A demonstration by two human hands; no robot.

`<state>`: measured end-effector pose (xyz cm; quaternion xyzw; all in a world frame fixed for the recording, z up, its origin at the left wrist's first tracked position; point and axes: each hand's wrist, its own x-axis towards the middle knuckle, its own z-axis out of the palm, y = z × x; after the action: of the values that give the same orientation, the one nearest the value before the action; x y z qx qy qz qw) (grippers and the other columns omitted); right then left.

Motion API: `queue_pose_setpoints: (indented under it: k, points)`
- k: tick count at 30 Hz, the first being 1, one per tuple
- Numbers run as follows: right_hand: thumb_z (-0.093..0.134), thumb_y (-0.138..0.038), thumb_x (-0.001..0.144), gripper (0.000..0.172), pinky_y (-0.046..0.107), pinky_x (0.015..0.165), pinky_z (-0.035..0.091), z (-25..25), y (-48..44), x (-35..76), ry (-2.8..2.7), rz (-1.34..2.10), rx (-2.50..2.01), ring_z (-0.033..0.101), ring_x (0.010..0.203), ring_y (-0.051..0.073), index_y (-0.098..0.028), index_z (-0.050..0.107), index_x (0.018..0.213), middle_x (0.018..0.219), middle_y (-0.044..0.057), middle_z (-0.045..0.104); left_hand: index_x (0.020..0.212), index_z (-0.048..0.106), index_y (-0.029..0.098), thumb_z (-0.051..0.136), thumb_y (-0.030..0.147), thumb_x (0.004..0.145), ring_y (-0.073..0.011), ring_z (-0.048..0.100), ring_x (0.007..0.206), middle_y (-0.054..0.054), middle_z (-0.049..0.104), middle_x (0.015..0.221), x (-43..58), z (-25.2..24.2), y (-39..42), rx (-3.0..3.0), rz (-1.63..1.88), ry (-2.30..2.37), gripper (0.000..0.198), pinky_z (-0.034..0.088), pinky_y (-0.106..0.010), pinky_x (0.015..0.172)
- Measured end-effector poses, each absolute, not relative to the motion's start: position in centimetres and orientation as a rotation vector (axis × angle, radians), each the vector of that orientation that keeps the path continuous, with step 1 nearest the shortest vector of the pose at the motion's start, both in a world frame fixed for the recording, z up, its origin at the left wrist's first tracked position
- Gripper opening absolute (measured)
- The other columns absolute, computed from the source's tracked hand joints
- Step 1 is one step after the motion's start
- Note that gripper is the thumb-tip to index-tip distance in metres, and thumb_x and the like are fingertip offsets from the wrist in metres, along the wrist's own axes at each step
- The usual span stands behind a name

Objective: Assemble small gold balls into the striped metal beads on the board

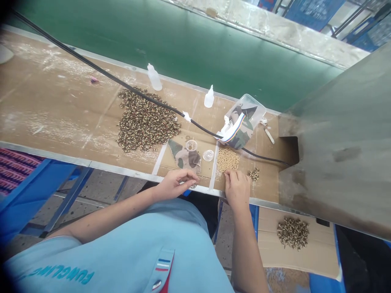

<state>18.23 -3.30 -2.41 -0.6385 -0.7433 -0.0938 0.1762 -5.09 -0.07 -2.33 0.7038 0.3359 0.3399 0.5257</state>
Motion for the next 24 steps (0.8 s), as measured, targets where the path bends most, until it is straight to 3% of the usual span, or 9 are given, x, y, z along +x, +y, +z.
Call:
queue_pose_setpoints:
  k: [7,15,24]
  points:
    - [0.043,-0.031,0.093,0.023,0.031,0.068,0.034,-2.7,-3.4,18.3,-2.021,-0.126,-1.828,0.054,0.073,0.018,-0.019,0.058,0.08,0.076,0.005,0.061,0.089,0.057,0.012,0.052,0.019,0.083,-0.0102,0.063,0.07,-0.005,0.065,0.078,-5.0,-2.7,0.0,1.416,0.776,0.79,0.011,0.051,-0.02,0.064]
    - [0.049,-0.025,0.09,0.01,0.027,0.067,0.041,-0.9,-4.0,13.9,-1.778,0.252,-1.608,0.055,0.076,0.015,-0.02,0.057,0.085,0.079,0.001,0.06,0.088,0.064,0.01,0.057,0.026,0.08,-0.0105,0.062,0.063,-0.004,0.063,0.074,-4.3,-2.6,0.3,1.268,0.745,0.864,0.019,0.05,-0.02,0.058]
    - [0.05,-0.024,0.09,0.01,0.027,0.066,0.042,-1.3,-3.7,11.2,-1.891,0.239,-1.52,0.053,0.07,0.013,-0.02,0.057,0.084,0.078,0.001,0.06,0.086,0.067,0.01,0.056,0.026,0.082,-0.0099,0.059,0.064,-0.006,0.067,0.077,-4.1,-2.9,0.4,1.346,0.815,0.896,0.02,0.049,-0.02,0.062]
